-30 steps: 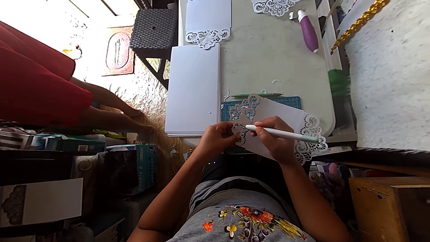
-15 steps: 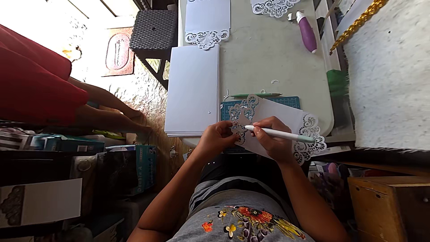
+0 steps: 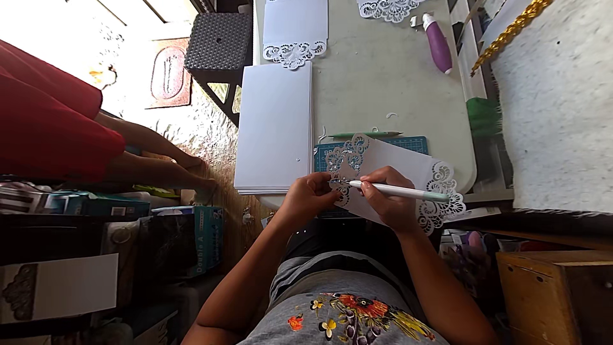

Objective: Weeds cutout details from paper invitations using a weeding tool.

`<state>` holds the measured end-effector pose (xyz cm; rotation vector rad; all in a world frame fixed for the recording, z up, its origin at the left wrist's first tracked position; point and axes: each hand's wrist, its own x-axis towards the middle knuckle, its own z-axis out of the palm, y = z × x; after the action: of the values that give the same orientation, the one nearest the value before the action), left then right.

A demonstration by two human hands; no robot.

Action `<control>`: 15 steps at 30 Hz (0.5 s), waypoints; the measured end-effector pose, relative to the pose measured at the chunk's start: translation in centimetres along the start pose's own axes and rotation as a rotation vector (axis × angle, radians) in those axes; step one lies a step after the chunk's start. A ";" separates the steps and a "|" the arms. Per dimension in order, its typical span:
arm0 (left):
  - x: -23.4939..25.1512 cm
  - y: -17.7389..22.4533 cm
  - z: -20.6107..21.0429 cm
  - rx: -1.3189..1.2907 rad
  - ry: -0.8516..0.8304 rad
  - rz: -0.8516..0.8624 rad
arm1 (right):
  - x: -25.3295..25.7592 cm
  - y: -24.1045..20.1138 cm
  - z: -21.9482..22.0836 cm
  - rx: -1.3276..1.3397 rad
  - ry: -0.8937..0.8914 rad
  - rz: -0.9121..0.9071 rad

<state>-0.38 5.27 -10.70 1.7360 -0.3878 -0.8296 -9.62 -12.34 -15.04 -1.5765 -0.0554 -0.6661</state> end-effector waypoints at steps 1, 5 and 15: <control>0.0 0.0 0.0 -0.002 0.000 -0.001 | 0.0 -0.1 -0.1 0.028 0.011 0.014; 0.1 -0.1 0.0 -0.006 -0.002 -0.003 | -0.1 0.0 -0.2 0.043 0.025 0.013; 0.0 0.2 0.0 -0.024 -0.008 -0.025 | -0.2 0.0 -0.1 -0.007 0.011 -0.012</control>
<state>-0.38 5.25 -10.53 1.7187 -0.3608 -0.8558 -9.78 -12.33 -15.08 -1.5805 -0.0548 -0.6851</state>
